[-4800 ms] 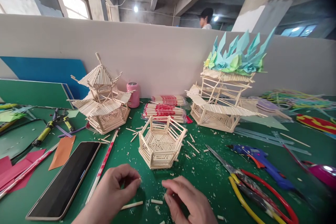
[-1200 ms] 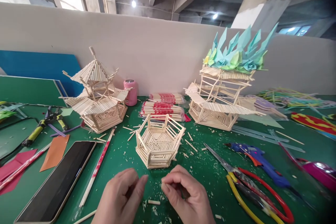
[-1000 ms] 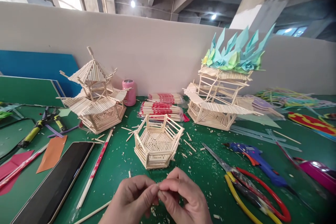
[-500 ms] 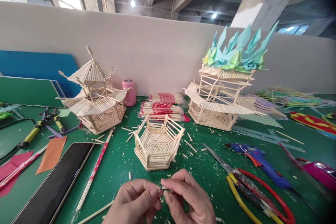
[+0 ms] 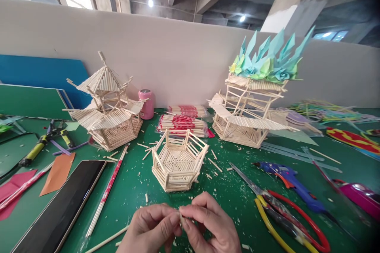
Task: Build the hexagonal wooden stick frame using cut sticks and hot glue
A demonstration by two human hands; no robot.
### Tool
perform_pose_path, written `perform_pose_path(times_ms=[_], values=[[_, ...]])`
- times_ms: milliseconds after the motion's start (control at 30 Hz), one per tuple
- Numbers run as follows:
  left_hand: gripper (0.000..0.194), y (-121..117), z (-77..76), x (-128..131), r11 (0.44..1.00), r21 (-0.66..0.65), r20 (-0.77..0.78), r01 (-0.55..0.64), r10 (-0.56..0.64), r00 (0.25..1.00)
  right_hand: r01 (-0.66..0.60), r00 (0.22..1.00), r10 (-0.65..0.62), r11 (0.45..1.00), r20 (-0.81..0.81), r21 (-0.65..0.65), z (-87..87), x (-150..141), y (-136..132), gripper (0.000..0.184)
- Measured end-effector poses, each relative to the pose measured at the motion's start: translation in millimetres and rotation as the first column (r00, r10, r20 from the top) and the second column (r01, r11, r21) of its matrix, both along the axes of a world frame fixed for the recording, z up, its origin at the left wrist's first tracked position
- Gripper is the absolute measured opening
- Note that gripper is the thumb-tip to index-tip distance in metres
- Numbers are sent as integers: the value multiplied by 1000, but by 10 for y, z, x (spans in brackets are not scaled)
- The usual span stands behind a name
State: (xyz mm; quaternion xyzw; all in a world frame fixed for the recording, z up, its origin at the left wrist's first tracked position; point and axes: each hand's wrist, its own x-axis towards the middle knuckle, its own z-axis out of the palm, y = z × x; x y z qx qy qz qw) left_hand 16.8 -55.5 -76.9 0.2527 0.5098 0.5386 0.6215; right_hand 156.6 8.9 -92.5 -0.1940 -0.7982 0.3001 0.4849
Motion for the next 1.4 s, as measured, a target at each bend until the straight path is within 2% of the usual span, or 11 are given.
perform_pose_path(times_ms=[200, 300, 367, 533, 667, 800, 1067, 1200, 1300, 1400], values=[[37, 17, -74, 2, 997, -62, 103, -38, 44, 994, 14, 1000, -13, 999, -14, 38, -45, -22, -40, 27], [39, 45, -86, 32, 991, -109, 138, -79, 94, 986, 134, 987, -137, 990, -80, -42, -27, -31, -66, 24], [41, 73, -88, 78, 984, -136, 144, -114, 134, 981, 232, 964, -245, 965, -102, -121, 3, -5, -46, 21], [47, 160, -88, 224, 958, -185, 212, -218, 255, 943, 375, 924, -383, 909, -7, -182, 81, 149, 152, 14], [45, 211, -89, 265, 939, -209, 211, -274, 317, 925, 364, 929, -328, 897, 174, -251, 142, 218, 314, 13], [43, 247, -98, 264, 939, -221, 215, -265, 312, 926, 312, 925, -234, 918, 299, -246, 184, 234, 409, 17], [43, 331, -133, 347, 938, -198, 234, -283, 326, 916, 251, 922, -176, 949, 344, -188, 173, 188, 499, 20], [44, 344, -158, 349, 938, -203, 230, -282, 325, 917, 289, 915, -223, 944, 337, -160, 186, 257, 462, 18], [42, 330, -167, 331, 936, -202, 213, -288, 329, 920, 446, 860, -393, 889, 326, -106, 151, 556, 449, 21], [42, 304, -177, 308, 929, -166, 153, -331, 356, 922, 683, 673, -631, 730, 385, 3, 82, 1068, 490, 28]])
